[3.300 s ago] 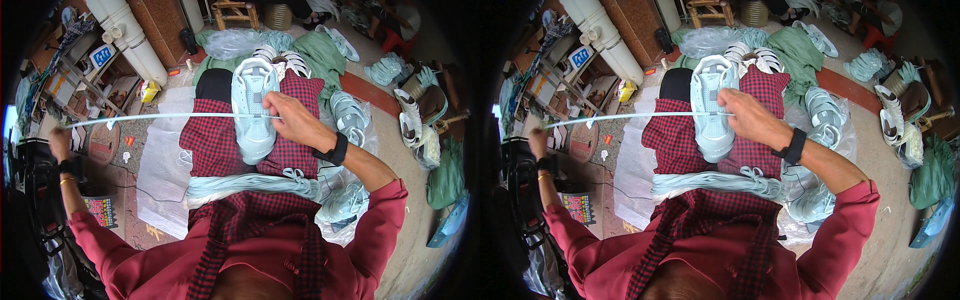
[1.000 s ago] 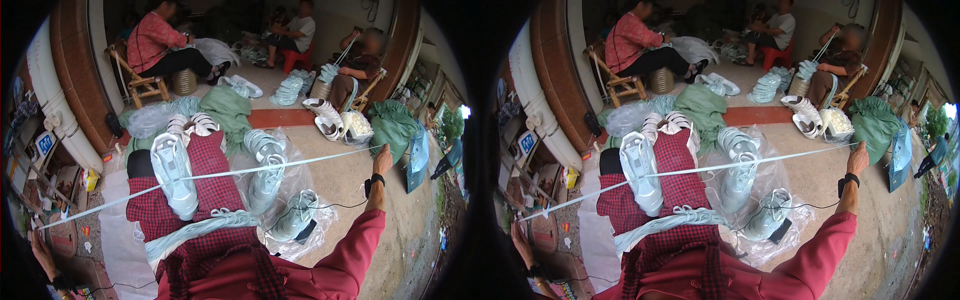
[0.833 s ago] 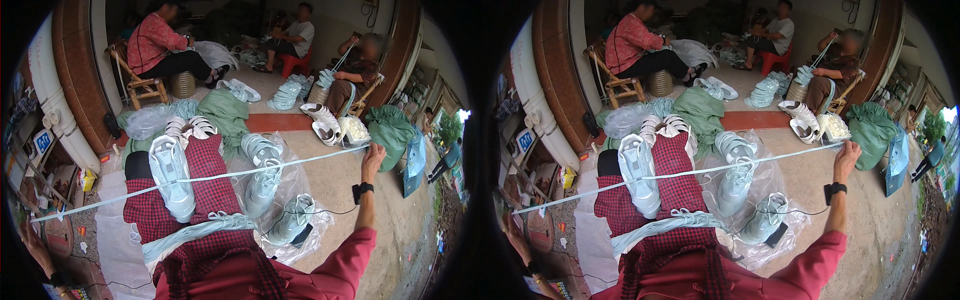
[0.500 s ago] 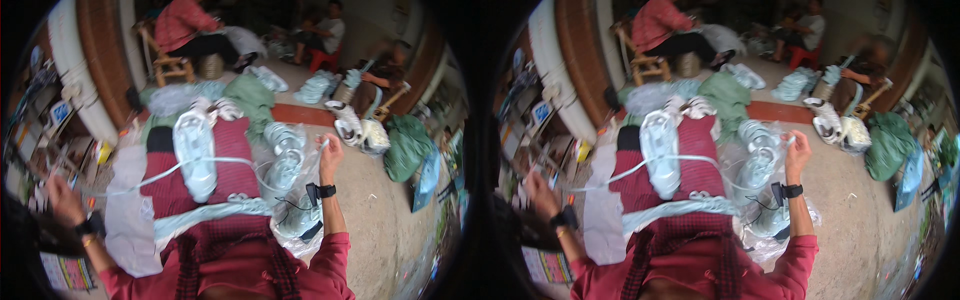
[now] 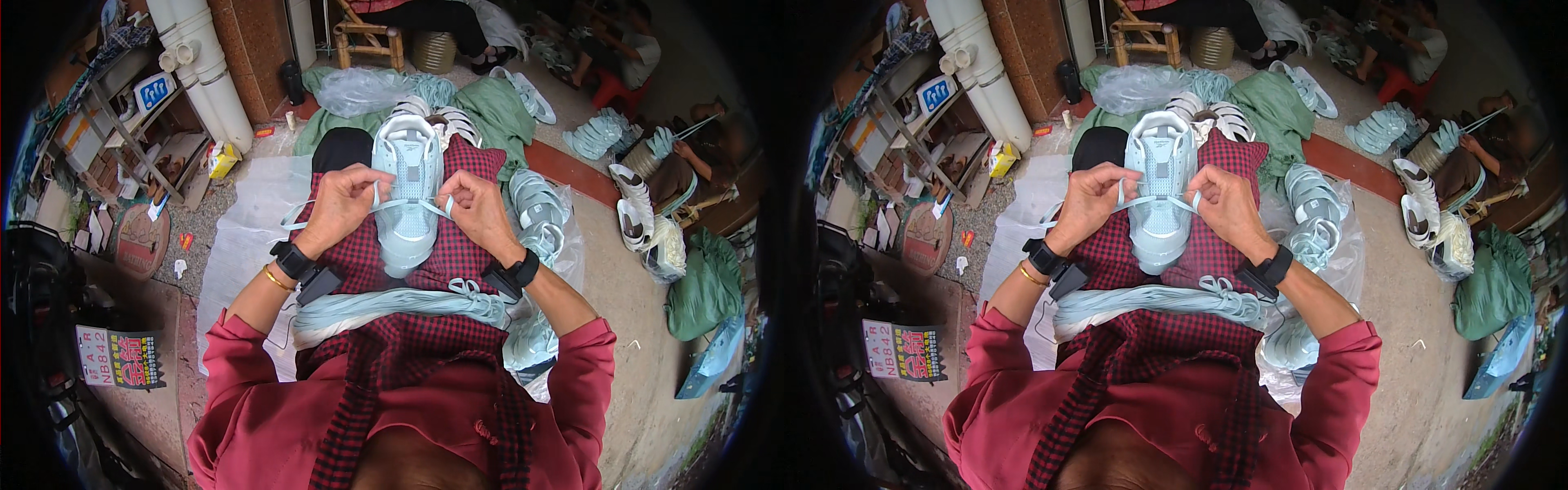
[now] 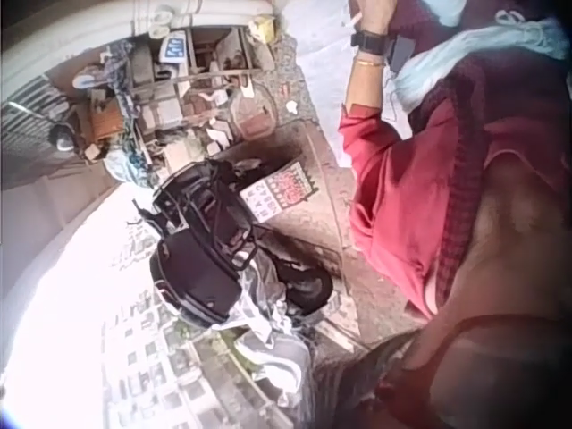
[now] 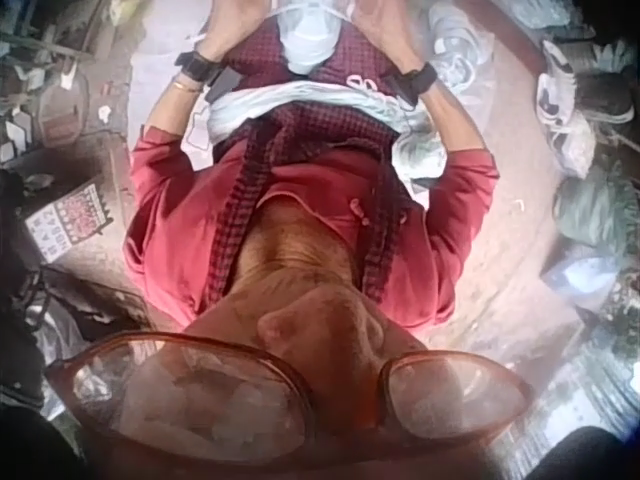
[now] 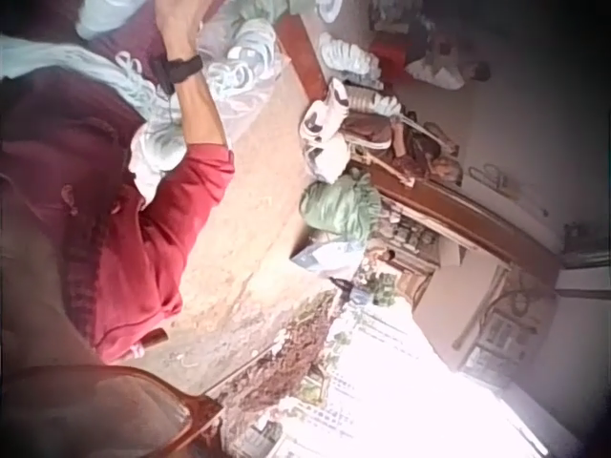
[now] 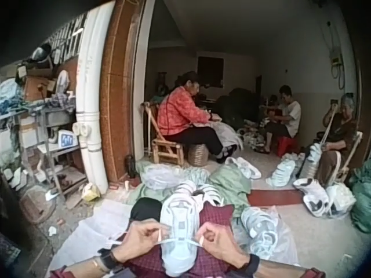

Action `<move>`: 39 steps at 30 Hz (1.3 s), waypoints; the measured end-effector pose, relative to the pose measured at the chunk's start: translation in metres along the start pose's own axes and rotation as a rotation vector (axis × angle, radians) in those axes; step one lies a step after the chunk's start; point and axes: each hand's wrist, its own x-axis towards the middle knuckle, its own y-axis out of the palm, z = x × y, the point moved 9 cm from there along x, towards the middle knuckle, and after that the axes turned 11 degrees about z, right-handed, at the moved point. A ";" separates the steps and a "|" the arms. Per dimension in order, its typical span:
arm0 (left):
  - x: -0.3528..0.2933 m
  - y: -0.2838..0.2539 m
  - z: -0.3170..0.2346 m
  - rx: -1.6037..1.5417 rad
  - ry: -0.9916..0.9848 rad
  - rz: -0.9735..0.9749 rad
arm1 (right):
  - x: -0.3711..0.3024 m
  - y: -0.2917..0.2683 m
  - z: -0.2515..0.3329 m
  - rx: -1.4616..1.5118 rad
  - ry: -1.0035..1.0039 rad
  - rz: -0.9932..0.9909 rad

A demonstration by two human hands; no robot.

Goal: Lacing a pair of light blue athletic shoes.

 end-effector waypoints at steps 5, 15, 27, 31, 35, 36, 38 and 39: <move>-0.011 0.005 0.001 0.043 -0.015 -0.035 | -0.001 0.001 0.003 -0.060 0.019 0.009; -0.028 0.007 0.009 -0.009 -0.067 -0.165 | 0.019 0.009 0.019 -0.233 -0.011 0.054; -0.032 0.010 -0.011 0.188 -0.066 -0.185 | 0.021 0.015 -0.014 0.245 0.146 0.189; -0.031 0.006 -0.007 0.221 -0.091 -0.236 | 0.023 0.015 -0.013 0.204 0.133 0.196; -0.025 0.011 -0.001 0.161 -0.131 -0.266 | 0.025 0.016 -0.015 0.244 0.139 0.202; -0.020 0.014 -0.006 0.232 -0.113 -0.265 | 0.027 0.015 -0.014 0.217 0.119 0.202; -0.017 0.016 -0.015 0.303 -0.091 -0.260 | 0.027 0.013 -0.016 0.193 0.120 0.203; -0.015 0.018 -0.020 0.351 -0.103 -0.226 | 0.028 0.012 -0.015 0.166 0.121 0.206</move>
